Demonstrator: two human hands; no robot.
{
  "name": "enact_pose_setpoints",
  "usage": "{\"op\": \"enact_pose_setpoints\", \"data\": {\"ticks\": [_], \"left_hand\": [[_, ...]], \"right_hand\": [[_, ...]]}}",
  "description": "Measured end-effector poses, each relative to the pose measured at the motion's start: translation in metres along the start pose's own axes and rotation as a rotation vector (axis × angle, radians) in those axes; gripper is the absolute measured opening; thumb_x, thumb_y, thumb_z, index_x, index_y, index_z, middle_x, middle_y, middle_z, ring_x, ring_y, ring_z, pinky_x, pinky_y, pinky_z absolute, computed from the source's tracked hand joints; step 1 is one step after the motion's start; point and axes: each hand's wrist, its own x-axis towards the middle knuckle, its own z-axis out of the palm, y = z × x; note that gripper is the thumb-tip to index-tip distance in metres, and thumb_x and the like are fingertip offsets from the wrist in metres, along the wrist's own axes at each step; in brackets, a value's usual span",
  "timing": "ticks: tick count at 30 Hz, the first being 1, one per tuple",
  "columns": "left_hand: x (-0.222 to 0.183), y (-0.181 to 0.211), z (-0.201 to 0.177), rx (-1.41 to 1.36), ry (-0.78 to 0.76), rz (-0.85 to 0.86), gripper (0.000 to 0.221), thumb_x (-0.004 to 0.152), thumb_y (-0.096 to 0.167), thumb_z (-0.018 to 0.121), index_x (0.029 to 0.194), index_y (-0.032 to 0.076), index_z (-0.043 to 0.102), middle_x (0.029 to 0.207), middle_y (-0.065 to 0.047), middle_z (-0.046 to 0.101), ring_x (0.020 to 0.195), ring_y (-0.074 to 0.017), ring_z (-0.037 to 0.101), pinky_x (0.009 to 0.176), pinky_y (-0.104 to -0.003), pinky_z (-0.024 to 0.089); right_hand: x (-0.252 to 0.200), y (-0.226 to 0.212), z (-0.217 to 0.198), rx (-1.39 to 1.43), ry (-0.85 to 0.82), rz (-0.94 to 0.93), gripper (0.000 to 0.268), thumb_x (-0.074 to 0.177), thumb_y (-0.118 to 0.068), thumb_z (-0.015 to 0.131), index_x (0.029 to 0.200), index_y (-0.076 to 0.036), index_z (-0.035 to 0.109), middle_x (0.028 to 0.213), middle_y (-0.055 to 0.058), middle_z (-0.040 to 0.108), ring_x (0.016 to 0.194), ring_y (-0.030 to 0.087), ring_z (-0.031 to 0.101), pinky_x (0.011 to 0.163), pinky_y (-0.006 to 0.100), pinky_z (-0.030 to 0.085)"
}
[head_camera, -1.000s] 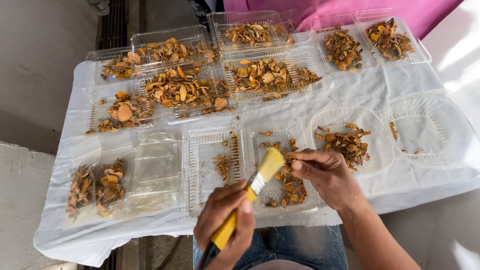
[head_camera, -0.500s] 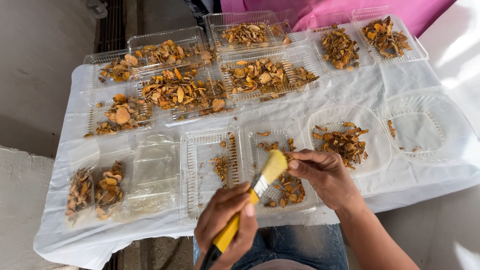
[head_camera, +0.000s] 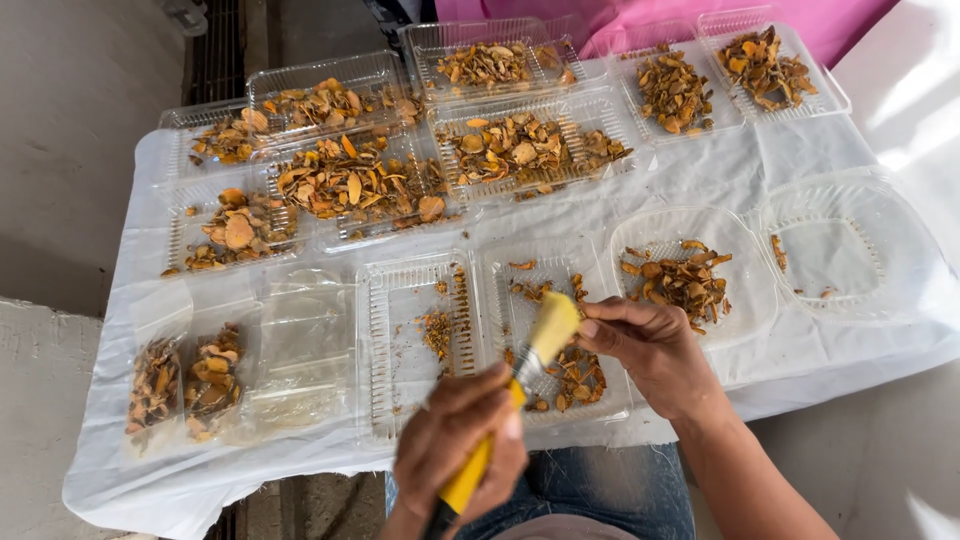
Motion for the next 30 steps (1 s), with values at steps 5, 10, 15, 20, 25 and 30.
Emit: {"op": "enact_pose_setpoints", "data": {"ticks": [5,10,15,20,25,30], "left_hand": [[-0.004,0.0,0.002,0.024,-0.139,-0.071,0.014,0.091,0.0,0.074,0.103,-0.002,0.069,0.107,-0.017,0.076,0.09,-0.0231,0.082,0.074,-0.027,0.071],[-0.023,0.0,0.003,-0.167,-0.145,-0.124,0.016,0.09,-0.002,0.074,0.104,-0.001,0.066,0.103,-0.019,0.075,0.089,-0.0229,0.081,0.07,-0.023,0.073],[-0.045,-0.024,-0.012,-0.367,-0.073,-0.127,0.022,0.102,0.012,0.068,0.115,-0.005,0.068,0.115,-0.023,0.074,0.086,-0.0144,0.084,0.059,-0.014,0.07],[-0.026,-0.005,-0.026,-0.043,-0.238,-0.443,0.013,0.093,0.005,0.07,0.104,-0.001,0.07,0.112,-0.021,0.073,0.104,-0.0302,0.079,0.087,-0.033,0.073],[-0.04,-0.013,-0.027,-0.013,-0.256,-0.414,0.015,0.095,0.008,0.068,0.109,0.0,0.069,0.114,-0.02,0.072,0.104,-0.03,0.078,0.087,-0.033,0.072],[-0.035,-0.012,-0.032,0.023,-0.242,-0.422,0.014,0.095,0.009,0.069,0.106,0.0,0.07,0.111,-0.019,0.073,0.102,-0.0277,0.078,0.088,-0.032,0.07]], "right_hand": [[0.002,0.002,-0.006,-0.012,0.039,-0.03,0.022,0.086,0.003,0.074,0.107,-0.002,0.079,0.104,0.017,0.081,0.092,0.034,0.082,0.086,0.04,0.069],[0.002,0.001,-0.006,-0.019,0.001,-0.111,0.025,0.089,0.004,0.071,0.113,-0.001,0.077,0.111,0.017,0.079,0.098,0.024,0.076,0.088,0.035,0.064],[-0.007,-0.047,-0.017,-0.233,0.171,-0.229,0.02,0.088,-0.001,0.072,0.108,-0.005,0.075,0.108,0.017,0.078,0.094,0.025,0.079,0.087,0.036,0.067],[-0.003,-0.072,-0.066,-1.529,0.262,-0.231,0.03,0.095,-0.019,0.065,0.122,-0.02,0.078,0.143,0.003,0.067,0.075,0.031,0.072,0.077,0.046,0.052],[0.005,-0.07,-0.05,-1.562,0.185,-0.38,0.022,0.097,-0.024,0.068,0.113,-0.01,0.074,0.119,0.012,0.068,0.123,0.041,0.057,0.099,0.053,0.049],[-0.01,-0.071,-0.007,-1.343,-0.362,-0.49,0.035,0.087,-0.028,0.076,0.118,-0.011,0.07,0.114,0.008,0.07,0.117,0.028,0.061,0.102,0.042,0.047]]}}
